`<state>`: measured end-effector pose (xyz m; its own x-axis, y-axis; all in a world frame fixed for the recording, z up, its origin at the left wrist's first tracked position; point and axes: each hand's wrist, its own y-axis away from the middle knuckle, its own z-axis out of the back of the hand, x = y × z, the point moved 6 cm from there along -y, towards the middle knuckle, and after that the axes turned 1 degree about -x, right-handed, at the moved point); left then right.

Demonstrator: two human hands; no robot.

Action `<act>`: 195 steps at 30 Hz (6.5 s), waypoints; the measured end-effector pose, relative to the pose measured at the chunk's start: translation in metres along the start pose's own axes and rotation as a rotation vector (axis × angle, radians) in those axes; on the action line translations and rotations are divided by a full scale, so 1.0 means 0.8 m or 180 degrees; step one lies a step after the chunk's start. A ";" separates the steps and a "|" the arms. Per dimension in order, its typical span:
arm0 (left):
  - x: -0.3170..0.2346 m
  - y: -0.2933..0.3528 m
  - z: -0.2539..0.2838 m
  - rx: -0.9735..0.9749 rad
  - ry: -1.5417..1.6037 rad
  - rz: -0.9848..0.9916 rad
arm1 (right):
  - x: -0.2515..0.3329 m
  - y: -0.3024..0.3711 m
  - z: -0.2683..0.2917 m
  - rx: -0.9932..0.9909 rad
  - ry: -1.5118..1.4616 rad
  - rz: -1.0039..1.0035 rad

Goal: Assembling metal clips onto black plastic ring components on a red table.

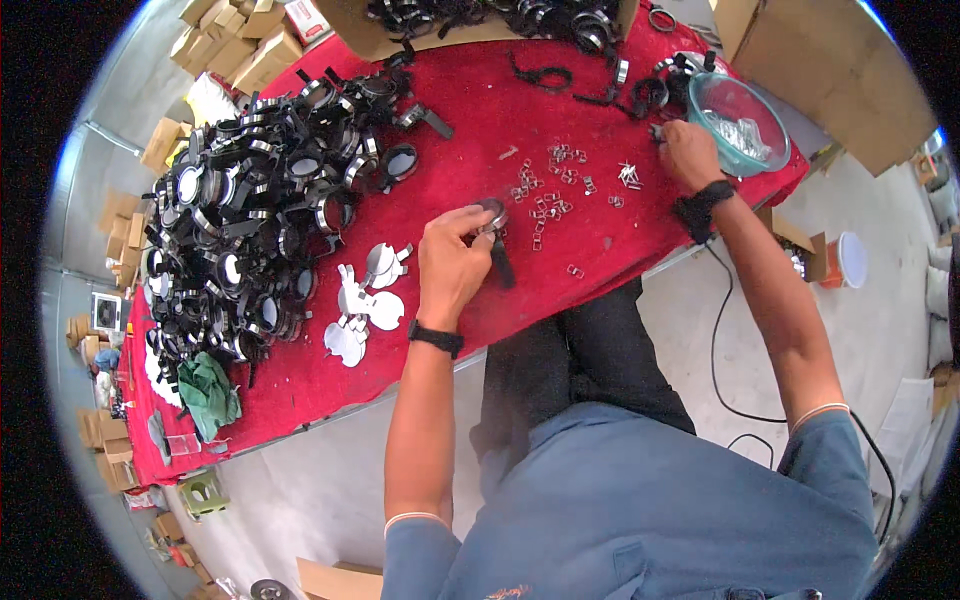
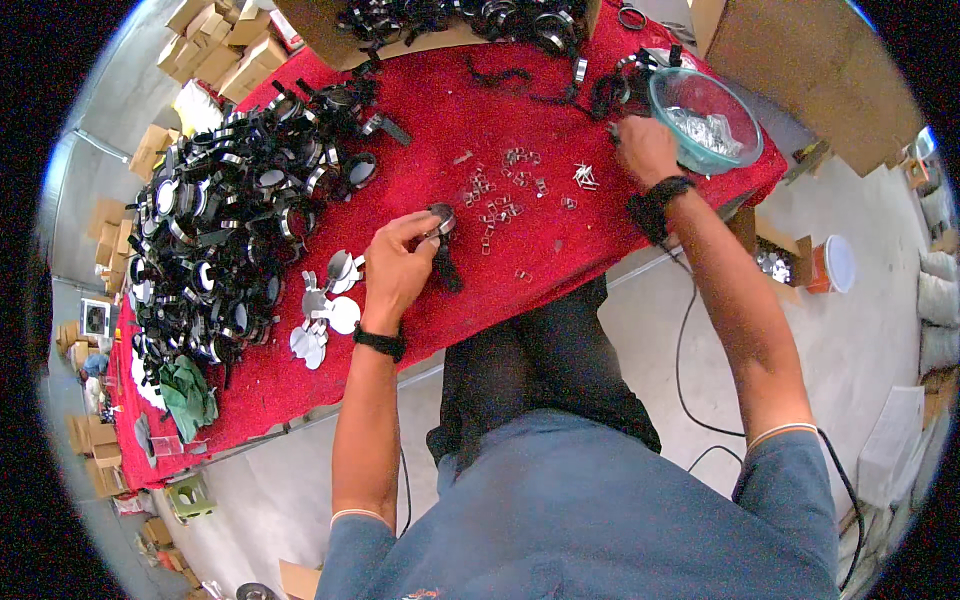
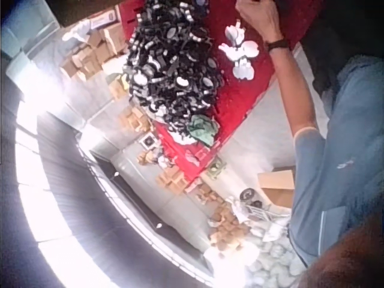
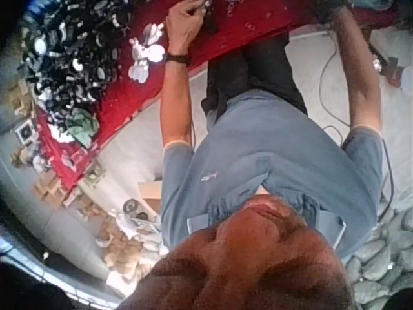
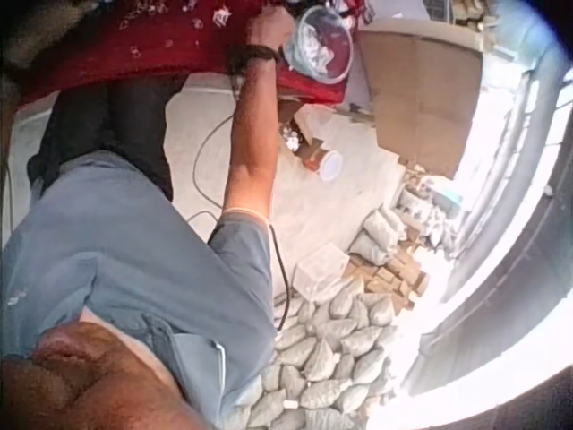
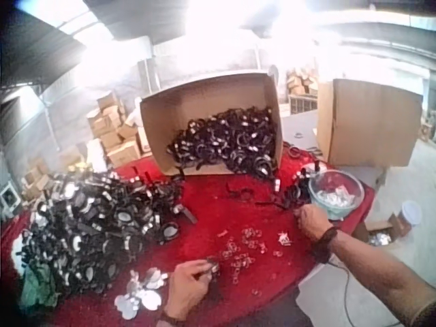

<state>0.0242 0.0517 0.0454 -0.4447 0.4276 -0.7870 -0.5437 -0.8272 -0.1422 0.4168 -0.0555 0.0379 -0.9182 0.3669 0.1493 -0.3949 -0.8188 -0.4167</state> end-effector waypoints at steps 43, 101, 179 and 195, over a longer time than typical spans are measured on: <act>0.034 -0.003 -0.011 0.0651 0.1312 0.0156 | 0.181 0.142 0.041 0.0081 -0.2723 -0.0593; 0.009 0.065 -0.017 0.0369 0.0187 0.0920 | 0.277 0.137 0.035 0.0430 -0.2669 -0.0498; 0.027 0.005 -0.013 -0.0261 0.0656 0.0469 | 0.307 0.110 0.026 -0.0341 -0.2045 -0.0321; 0.022 0.006 -0.010 -0.0151 0.0129 -0.0018 | 0.311 0.113 0.040 -0.0082 -0.2052 0.0019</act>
<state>0.0195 0.0527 0.0260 -0.4120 0.4179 -0.8097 -0.5112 -0.8416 -0.1743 0.1520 -0.0523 0.0663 -0.7577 0.0170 0.6524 -0.3964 -0.8061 -0.4394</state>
